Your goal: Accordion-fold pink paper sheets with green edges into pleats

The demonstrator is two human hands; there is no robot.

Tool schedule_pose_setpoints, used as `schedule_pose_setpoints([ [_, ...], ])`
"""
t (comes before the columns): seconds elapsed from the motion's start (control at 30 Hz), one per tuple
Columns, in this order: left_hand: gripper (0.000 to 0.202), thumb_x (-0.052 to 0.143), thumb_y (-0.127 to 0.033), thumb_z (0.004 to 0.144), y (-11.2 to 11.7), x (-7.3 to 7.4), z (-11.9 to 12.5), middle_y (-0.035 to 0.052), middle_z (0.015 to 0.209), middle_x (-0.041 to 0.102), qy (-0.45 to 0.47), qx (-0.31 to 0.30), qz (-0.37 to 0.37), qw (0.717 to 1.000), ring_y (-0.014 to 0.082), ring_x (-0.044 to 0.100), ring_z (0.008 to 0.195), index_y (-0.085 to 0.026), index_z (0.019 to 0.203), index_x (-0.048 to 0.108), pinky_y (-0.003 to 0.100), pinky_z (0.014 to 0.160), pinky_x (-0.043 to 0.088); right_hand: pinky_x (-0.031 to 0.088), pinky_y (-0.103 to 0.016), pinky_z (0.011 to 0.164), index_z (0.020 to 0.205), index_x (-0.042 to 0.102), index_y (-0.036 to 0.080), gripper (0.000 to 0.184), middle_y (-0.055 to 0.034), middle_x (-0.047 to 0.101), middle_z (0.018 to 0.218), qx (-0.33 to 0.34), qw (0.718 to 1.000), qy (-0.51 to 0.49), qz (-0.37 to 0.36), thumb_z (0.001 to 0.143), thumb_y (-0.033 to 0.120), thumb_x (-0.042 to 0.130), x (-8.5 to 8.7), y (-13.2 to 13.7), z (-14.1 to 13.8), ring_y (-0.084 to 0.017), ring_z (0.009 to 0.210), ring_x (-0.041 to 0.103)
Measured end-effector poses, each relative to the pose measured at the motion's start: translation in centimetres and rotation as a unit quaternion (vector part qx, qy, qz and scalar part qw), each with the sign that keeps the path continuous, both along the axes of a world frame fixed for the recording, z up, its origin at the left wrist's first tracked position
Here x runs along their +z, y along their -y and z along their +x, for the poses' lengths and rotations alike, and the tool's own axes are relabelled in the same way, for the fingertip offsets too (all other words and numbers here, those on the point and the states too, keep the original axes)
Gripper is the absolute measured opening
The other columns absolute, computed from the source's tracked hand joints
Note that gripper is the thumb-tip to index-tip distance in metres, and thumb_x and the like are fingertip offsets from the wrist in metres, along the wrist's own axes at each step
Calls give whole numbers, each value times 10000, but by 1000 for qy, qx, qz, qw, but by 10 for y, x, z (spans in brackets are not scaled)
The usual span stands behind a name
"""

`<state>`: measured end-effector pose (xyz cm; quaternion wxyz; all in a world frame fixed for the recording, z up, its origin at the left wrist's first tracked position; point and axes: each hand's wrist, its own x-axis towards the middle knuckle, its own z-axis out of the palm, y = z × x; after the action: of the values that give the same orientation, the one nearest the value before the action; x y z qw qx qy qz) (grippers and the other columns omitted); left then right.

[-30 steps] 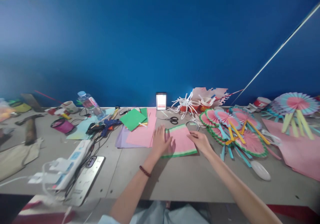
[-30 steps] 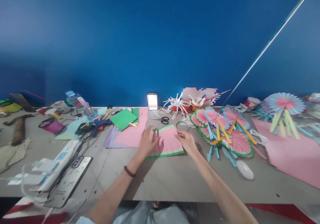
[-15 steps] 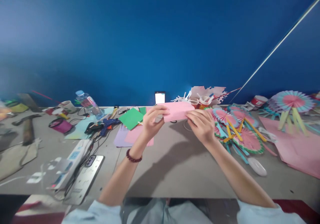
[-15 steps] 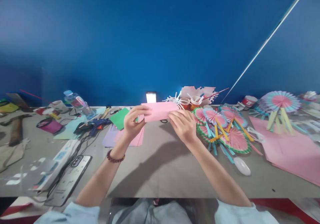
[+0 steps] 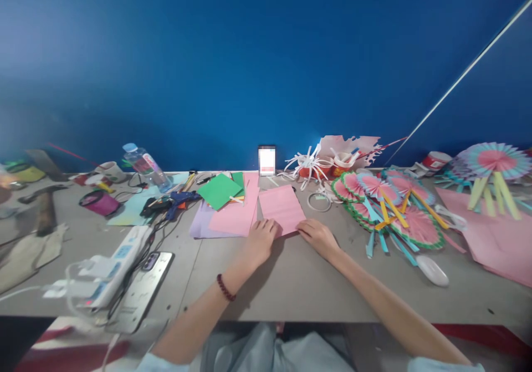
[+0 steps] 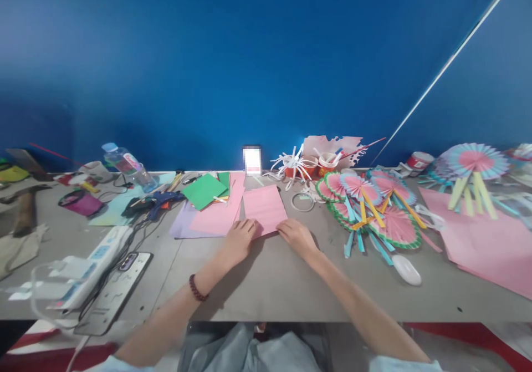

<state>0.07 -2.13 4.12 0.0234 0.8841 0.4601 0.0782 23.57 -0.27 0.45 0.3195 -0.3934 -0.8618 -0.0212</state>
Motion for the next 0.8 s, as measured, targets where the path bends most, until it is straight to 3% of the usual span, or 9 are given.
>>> schedule_pose_setpoints([
  [0.1,648,562,-13,640,0,3,6,139,1366,480,10,-6,-29,999,305,456,1229,-153,1268,480,425,998,395,538,-322,772,880,695,210,211,-60,730,851,4,999,-18,-41,924,204,489,-4,-2,0,-189,814,669],
  [0.17,616,615,-98,677,-1,1,10,130,1364,478,44,-22,-42,998,297,444,1240,-169,1273,480,418,1023,378,540,-333,779,874,696,204,199,-62,726,844,6,999,-18,-46,921,217,504,-7,-3,0,-189,814,664],
  [0.27,313,606,-233,810,-4,-5,19,99,1152,587,91,-33,-30,995,255,528,1092,-181,1118,573,392,930,439,542,-337,783,872,701,200,193,-69,718,851,4,998,-26,-58,922,248,521,-11,-3,0,-193,825,659],
  [0.33,137,541,-228,886,-6,-10,24,79,1007,608,96,-27,-16,995,229,555,978,-177,991,612,366,835,467,544,-334,783,878,709,204,195,-72,709,861,1,997,-33,-69,921,262,528,-11,-2,0,-194,834,659],
  [0.57,201,469,-145,928,-11,-33,21,64,872,609,110,-26,18,993,210,554,866,-183,952,665,333,745,457,528,-332,818,908,730,231,215,-62,712,899,35,988,-41,-148,919,236,516,-2,-5,12,-190,878,648],
  [0.8,180,509,-207,927,-15,-27,15,46,865,658,217,-17,-42,975,178,592,866,-179,878,679,304,783,452,522,-305,788,855,727,201,221,-59,725,878,30,976,-68,-207,905,245,517,7,-8,20,-184,842,664],
])
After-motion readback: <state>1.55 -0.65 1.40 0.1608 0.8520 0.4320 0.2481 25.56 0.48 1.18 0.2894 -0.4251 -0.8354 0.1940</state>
